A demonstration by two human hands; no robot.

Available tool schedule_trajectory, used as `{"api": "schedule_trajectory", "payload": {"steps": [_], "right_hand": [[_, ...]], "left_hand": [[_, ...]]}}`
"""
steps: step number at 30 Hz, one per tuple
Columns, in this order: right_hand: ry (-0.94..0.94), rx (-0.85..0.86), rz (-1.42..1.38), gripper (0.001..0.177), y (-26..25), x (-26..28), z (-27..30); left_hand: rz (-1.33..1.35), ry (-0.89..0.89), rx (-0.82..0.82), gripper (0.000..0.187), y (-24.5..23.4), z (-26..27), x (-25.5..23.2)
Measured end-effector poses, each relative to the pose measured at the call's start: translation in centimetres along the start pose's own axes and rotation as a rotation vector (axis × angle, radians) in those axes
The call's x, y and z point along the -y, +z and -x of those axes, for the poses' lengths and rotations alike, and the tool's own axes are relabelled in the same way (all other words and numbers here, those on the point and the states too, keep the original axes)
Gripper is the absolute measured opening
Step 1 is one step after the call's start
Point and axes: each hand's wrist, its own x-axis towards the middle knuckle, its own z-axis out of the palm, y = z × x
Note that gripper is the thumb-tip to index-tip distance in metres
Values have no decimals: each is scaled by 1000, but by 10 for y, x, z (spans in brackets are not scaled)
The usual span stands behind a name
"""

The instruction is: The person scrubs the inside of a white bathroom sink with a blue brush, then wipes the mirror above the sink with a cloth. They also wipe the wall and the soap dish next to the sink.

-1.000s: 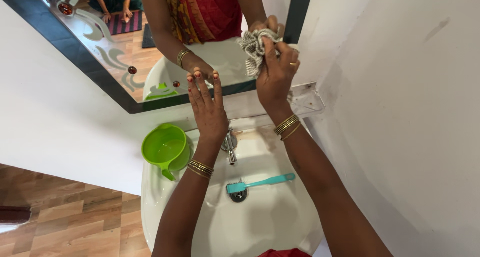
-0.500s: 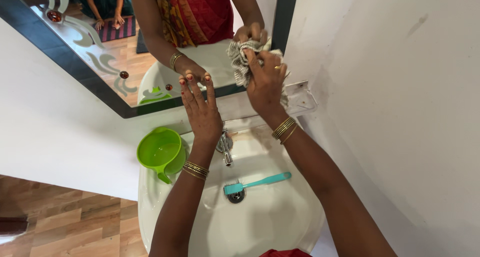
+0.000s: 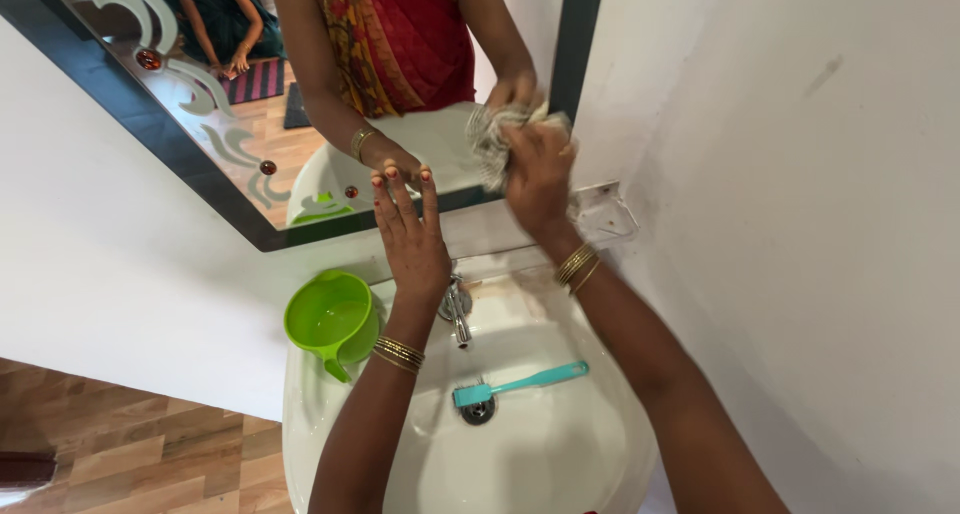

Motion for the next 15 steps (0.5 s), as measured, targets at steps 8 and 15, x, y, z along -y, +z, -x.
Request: {"api": "schedule_trajectory", "payload": {"steps": [8,15], "right_hand": [[64,-440,18,38,6,-37,-97],[365,-218,-98,63,33,15,48]], "left_hand": [[-44,3,6,88,11,8,-15],[6,25,-28,89,10,12,-10]]}}
